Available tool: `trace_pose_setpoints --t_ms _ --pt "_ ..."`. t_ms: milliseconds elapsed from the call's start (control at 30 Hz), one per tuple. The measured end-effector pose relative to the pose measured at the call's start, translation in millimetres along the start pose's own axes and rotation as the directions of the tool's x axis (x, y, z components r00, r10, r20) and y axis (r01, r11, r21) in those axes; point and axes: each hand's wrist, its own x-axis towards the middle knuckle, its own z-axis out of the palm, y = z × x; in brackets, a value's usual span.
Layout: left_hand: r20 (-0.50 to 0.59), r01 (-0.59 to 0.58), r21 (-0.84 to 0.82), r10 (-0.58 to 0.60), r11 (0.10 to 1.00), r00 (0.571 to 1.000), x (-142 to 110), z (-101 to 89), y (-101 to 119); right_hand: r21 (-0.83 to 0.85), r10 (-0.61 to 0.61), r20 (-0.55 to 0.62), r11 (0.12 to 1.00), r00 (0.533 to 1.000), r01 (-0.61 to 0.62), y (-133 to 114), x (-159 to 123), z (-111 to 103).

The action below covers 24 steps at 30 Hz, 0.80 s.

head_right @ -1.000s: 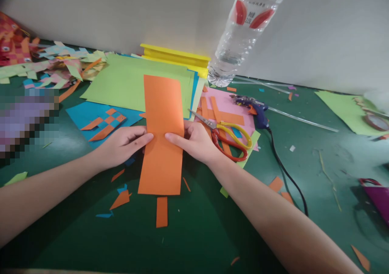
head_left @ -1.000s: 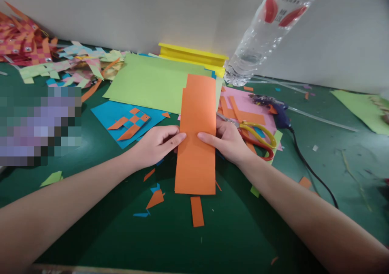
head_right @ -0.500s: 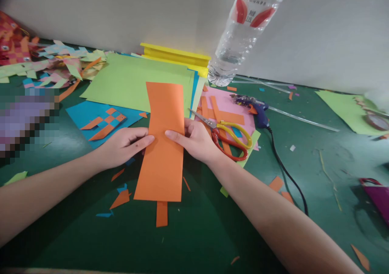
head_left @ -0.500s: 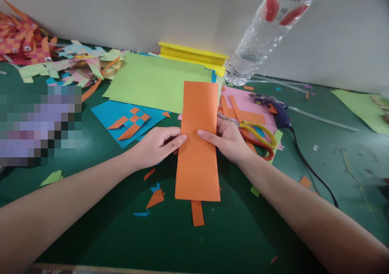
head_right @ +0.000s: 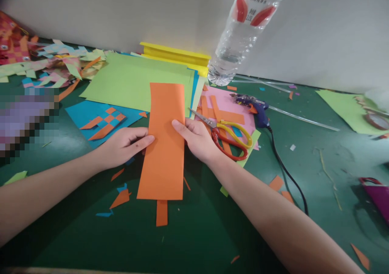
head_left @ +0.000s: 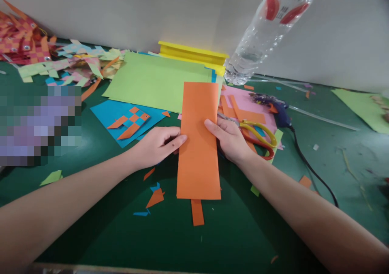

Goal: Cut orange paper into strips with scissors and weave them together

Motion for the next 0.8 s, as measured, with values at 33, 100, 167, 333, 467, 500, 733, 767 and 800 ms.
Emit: trace_pose_setpoints --t_ms 33,100,167,333,467,500,733,767,800 --pt "0.003 0.007 -0.004 -0.007 1.000 1.000 0.1 0.1 0.0 0.005 -0.017 -0.007 1.000 1.000 0.017 0.5 0.2 0.0" --pt "0.006 0.016 -0.013 -0.016 1.000 1.000 0.3 0.3 -0.2 0.003 -0.043 -0.020 0.999 0.999 0.043 1.3 0.4 0.1" --pt "0.004 0.014 -0.021 -0.014 1.000 1.000 0.3 0.6 -0.4 -0.007 -0.053 -0.031 0.999 0.998 0.053 1.3 0.4 0.2" --pt "0.008 0.000 -0.005 0.000 1.000 1.000 -0.3 0.6 -0.1 -0.021 -0.021 -0.026 1.000 0.999 0.020 -1.0 0.2 0.4" --pt "-0.003 0.007 0.032 -0.007 0.999 1.000 -0.2 0.0 0.6 -0.040 0.010 -0.025 0.999 1.000 -0.011 -1.3 0.6 0.0" --pt "-0.002 0.011 0.040 -0.011 0.999 1.000 -0.2 0.0 0.8 -0.043 0.012 -0.023 0.999 1.000 -0.013 -1.1 0.8 0.0" --pt "0.008 0.026 0.029 -0.026 0.999 1.000 -0.1 -0.1 1.3 -0.023 0.000 -0.020 1.000 1.000 0.000 0.7 1.3 -0.2" --pt "0.014 0.024 0.023 -0.025 0.999 1.000 -0.2 -0.2 1.3 -0.021 -0.012 -0.023 1.000 1.000 0.012 1.2 1.2 -0.4" --pt "0.024 0.017 0.023 -0.018 1.000 1.000 -0.2 -0.3 1.3 -0.021 -0.025 -0.027 0.999 0.999 0.024 1.6 1.0 -0.8"
